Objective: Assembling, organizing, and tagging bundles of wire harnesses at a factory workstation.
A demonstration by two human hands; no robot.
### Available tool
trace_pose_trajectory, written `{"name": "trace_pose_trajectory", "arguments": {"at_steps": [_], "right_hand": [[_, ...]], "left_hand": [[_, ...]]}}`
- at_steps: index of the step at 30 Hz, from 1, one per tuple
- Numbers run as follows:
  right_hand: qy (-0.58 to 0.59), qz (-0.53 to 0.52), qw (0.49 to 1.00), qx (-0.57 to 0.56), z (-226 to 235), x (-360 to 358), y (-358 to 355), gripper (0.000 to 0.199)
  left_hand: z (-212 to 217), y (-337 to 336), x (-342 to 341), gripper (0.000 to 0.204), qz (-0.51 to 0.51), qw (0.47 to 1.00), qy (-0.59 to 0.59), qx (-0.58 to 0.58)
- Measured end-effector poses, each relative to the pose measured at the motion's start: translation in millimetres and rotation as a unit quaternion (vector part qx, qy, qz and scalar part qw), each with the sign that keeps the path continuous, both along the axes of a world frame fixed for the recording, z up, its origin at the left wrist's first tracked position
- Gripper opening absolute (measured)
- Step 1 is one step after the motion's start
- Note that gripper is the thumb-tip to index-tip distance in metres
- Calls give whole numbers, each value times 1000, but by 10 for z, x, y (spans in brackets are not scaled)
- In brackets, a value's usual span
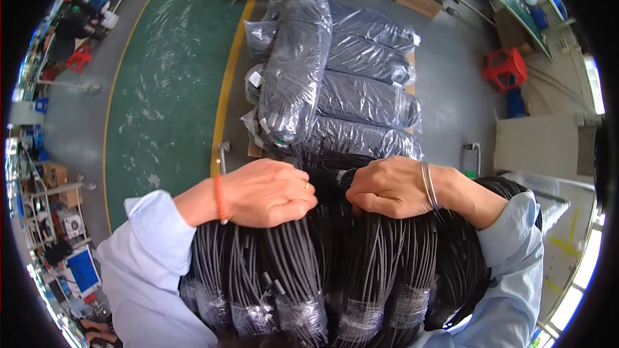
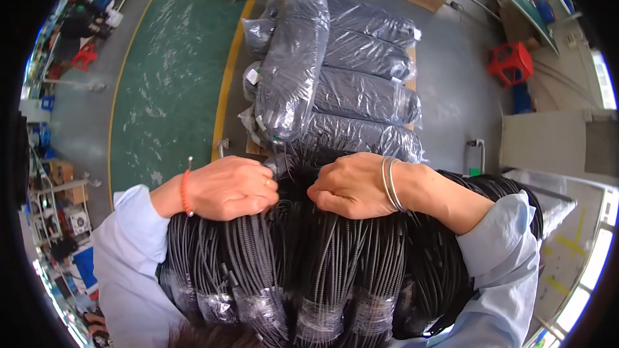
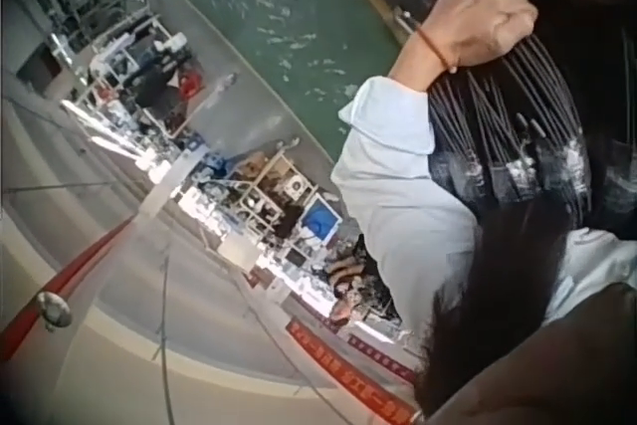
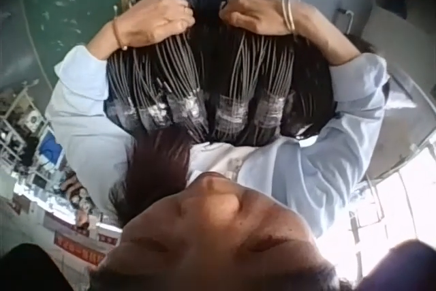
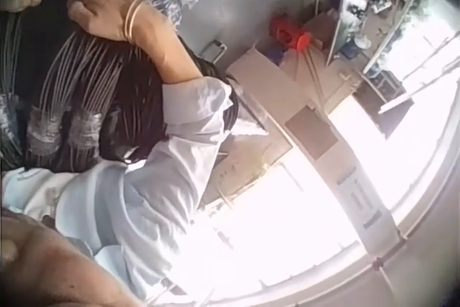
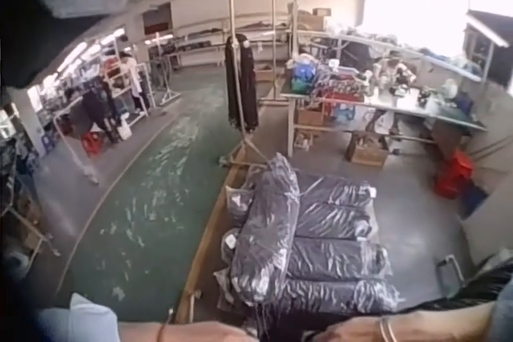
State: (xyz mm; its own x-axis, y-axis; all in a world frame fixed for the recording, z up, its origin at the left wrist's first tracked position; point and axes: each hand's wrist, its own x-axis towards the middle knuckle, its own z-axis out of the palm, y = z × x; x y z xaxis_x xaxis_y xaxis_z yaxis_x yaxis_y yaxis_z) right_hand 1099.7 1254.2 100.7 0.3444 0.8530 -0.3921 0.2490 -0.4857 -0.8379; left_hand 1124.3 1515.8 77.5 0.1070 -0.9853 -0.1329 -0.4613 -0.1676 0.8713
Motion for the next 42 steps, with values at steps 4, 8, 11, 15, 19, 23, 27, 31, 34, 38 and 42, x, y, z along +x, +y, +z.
{"name": "trace_pose_trajectory", "arguments": {"at_steps": [4,8,11,15,19,23,27,31,34,38,42], "right_hand": [[-57,-21,998,-10,78,-24,-55,40],[-47,-3,996,-77,158,16,-102,31],[-77,37,988,-127,232,58,-87,31],[-56,-16,997,-45,16,56,-70,31],[-20,58,998,0,-334,166,184,32],[-4,219,945,-242,-822,360,711,32],[28,272,910,-312,-1340,305,988,31],[67,320,863,-385,-1832,395,787,30],[51,280,848,-446,-1742,648,618,33],[-99,159,877,-442,-1389,932,-109,39],[-155,160,874,-432,-758,1038,-277,38]], "left_hand": [[268,70,-36,23,43,993,-100,-36],[443,131,-62,22,55,991,-125,-2],[445,133,-69,22,77,990,-121,15],[388,144,-97,25,108,988,-112,16],[245,90,-119,28,130,987,-92,3],[41,31,-122,30,98,994,-34,-39],[-34,96,-142,31,140,987,8,-74],[73,120,-101,37,55,997,18,47],[37,108,-117,35,82,996,11,24],[28,83,-82,41,69,996,28,45],[17,80,-116,46,73,993,58,71]]}}
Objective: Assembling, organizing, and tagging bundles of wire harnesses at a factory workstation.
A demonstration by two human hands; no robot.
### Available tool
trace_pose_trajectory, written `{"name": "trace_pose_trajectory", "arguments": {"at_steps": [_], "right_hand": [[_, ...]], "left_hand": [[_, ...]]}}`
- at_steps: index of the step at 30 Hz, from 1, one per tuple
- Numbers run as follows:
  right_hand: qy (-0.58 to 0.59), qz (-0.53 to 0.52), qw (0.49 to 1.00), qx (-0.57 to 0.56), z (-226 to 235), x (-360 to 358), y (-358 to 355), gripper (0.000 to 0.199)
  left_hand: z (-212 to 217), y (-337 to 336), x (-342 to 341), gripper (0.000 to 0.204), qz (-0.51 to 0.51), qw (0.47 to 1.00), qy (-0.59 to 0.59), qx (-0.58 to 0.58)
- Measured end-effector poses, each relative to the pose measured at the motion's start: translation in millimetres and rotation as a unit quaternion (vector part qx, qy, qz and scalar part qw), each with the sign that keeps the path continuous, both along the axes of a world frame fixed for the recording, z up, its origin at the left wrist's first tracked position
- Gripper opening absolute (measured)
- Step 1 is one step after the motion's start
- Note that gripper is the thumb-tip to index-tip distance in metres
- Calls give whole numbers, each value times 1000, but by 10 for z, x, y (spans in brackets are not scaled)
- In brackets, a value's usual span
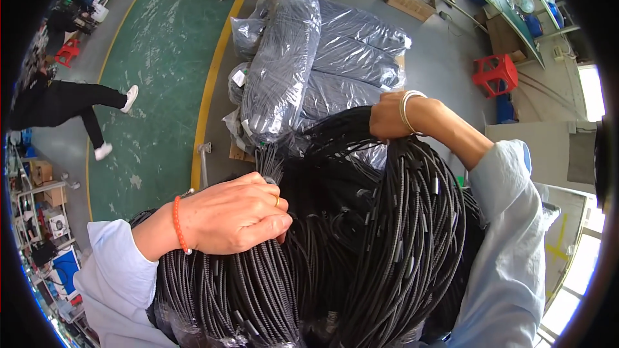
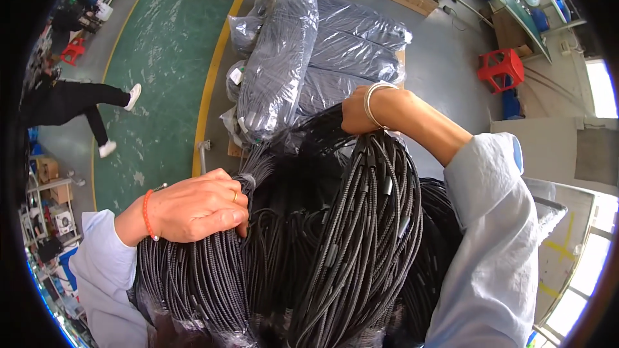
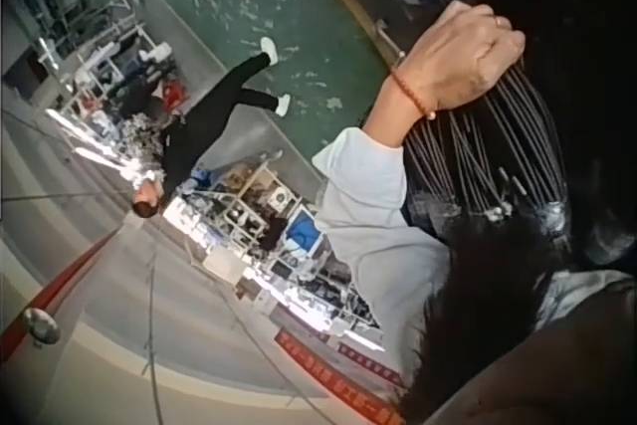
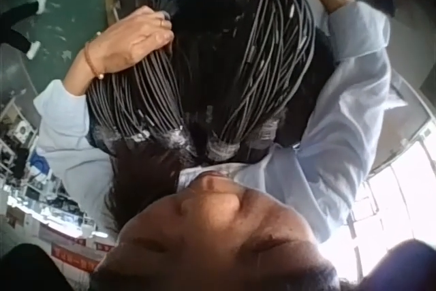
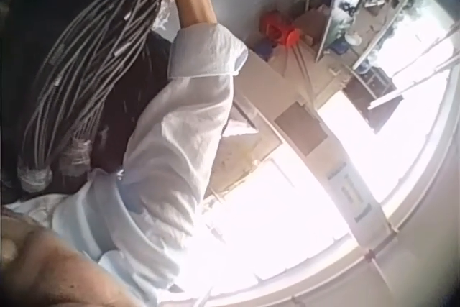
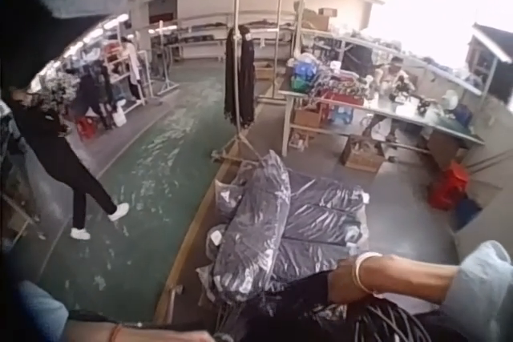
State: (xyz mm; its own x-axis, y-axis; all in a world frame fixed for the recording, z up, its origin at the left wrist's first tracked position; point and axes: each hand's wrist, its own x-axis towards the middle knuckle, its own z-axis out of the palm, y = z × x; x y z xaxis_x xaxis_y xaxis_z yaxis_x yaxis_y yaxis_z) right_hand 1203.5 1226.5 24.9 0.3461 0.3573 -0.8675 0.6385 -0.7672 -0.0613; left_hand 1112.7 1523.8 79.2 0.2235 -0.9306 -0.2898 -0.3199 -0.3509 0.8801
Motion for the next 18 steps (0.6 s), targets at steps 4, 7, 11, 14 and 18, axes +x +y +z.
{"name": "trace_pose_trajectory", "arguments": {"at_steps": [4,7,11,14,18], "right_hand": [[42,-16,992,120,-191,-211,-177,35],[80,-93,962,244,-186,-422,-387,38],[47,-275,915,292,561,-565,-577,37],[-157,-323,870,338,1571,-898,-806,27],[-573,-296,644,411,2521,-1905,-1120,26]], "left_hand": [[20,-90,21,48,-19,1000,3,13],[20,-171,51,49,-19,1000,11,3],[3,-134,8,48,-9,999,28,18],[70,-164,13,47,-15,999,25,22],[-7,-104,-48,44,-6,999,32,26]]}}
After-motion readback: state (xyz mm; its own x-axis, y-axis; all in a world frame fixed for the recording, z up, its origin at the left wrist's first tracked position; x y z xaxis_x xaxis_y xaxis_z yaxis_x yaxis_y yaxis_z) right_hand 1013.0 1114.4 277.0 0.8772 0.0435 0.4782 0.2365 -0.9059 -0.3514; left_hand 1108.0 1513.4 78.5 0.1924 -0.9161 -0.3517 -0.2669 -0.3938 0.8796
